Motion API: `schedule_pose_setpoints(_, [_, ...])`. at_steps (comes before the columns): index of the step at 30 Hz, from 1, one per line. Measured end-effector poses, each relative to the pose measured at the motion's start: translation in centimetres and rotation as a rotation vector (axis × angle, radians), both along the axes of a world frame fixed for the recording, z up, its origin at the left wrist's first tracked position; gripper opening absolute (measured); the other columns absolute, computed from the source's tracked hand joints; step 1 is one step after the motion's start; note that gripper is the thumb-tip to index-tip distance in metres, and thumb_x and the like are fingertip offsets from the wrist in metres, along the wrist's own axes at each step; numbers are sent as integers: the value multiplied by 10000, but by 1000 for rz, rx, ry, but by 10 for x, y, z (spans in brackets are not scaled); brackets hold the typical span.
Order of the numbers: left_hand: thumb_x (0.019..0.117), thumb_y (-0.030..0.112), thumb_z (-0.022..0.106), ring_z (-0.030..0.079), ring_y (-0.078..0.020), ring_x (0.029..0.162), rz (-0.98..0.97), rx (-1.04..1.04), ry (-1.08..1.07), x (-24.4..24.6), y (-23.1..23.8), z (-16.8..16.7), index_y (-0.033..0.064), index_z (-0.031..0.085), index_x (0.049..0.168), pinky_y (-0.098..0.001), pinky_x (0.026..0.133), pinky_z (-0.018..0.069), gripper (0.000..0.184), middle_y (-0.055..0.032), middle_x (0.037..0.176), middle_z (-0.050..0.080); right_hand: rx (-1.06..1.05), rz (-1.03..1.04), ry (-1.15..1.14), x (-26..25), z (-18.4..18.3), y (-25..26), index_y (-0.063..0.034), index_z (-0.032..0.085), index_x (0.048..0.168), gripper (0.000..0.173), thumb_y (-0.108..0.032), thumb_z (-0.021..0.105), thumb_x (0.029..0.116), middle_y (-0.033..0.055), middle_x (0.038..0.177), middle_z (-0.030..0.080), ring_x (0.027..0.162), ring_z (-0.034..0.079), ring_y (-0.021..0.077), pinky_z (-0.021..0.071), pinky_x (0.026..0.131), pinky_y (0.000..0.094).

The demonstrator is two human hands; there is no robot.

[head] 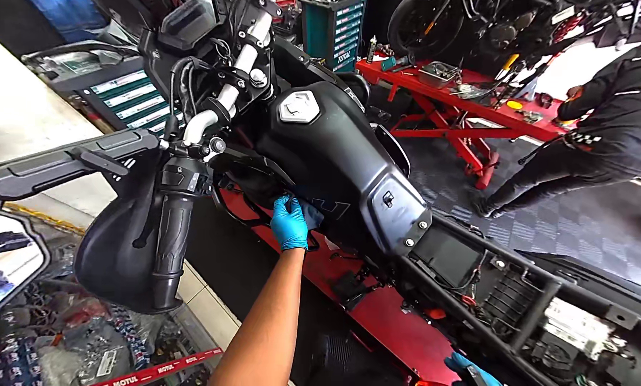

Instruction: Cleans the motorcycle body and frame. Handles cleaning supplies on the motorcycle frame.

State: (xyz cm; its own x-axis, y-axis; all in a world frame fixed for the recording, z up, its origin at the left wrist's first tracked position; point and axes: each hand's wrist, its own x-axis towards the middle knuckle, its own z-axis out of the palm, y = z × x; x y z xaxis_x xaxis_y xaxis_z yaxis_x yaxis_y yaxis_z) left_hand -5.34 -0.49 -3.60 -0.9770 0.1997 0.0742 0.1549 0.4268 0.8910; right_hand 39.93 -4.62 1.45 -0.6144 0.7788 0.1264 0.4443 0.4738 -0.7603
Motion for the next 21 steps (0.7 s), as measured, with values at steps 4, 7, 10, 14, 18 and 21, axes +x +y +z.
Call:
schedule_pose_setpoints(4, [994, 343, 627, 713, -347, 1035, -81, -270, -16, -10, -6, 21, 150, 726, 1133, -641, 888, 533, 258, -133, 1056, 753, -46, 77, 45, 33, -50, 9, 22, 605, 1357, 474, -218, 704, 961, 163, 1204, 725, 982, 739, 230, 623, 875, 427])
schedule_pose_setpoints(7, [979, 337, 656, 690, -349, 1087, -188, -299, -100, -20, -9, 34, 117, 754, 1079, -650, 948, 509, 261, -150, 1089, 744, -45, 96, 67, 27, -54, 12, 5, 615, 1356, 468, -226, 705, 959, 152, 1209, 725, 960, 738, 218, 621, 864, 417])
schedule_pose_setpoints(10, [975, 297, 682, 684, -289, 1121, -155, -113, -97, -20, -11, 28, 109, 760, 1109, -588, 1007, 507, 244, -118, 1119, 746, -36, 110, 98, 21, -53, 15, -5, 621, 1354, 468, -235, 711, 956, 146, 1204, 727, 953, 737, 215, 620, 858, 421])
schedule_pose_setpoints(14, [1006, 254, 662, 681, -209, 1118, 2, 171, -25, -12, -3, 28, 92, 729, 1160, -477, 1034, 506, 233, -94, 1139, 738, 0, 120, 127, 18, -50, 14, -31, 635, 1345, 453, -223, 731, 946, 125, 1194, 736, 971, 736, 199, 615, 880, 415])
schedule_pose_setpoints(18, [1046, 182, 589, 647, -124, 1174, 14, 405, 139, 2, 1, 4, 38, 677, 1237, -332, 1072, 489, 255, -91, 1220, 706, 18, 118, 114, 24, -51, 12, -46, 647, 1338, 442, -236, 734, 948, 118, 1196, 738, 985, 737, 197, 615, 891, 417])
schedule_pose_setpoints(21, [1065, 170, 552, 635, -128, 1203, -63, 400, 297, 16, -9, -20, 43, 666, 1260, -333, 1081, 495, 260, -86, 1257, 690, 15, 75, 80, 35, -51, 8, -26, 641, 1335, 445, -238, 723, 952, 135, 1195, 733, 991, 735, 212, 615, 886, 422])
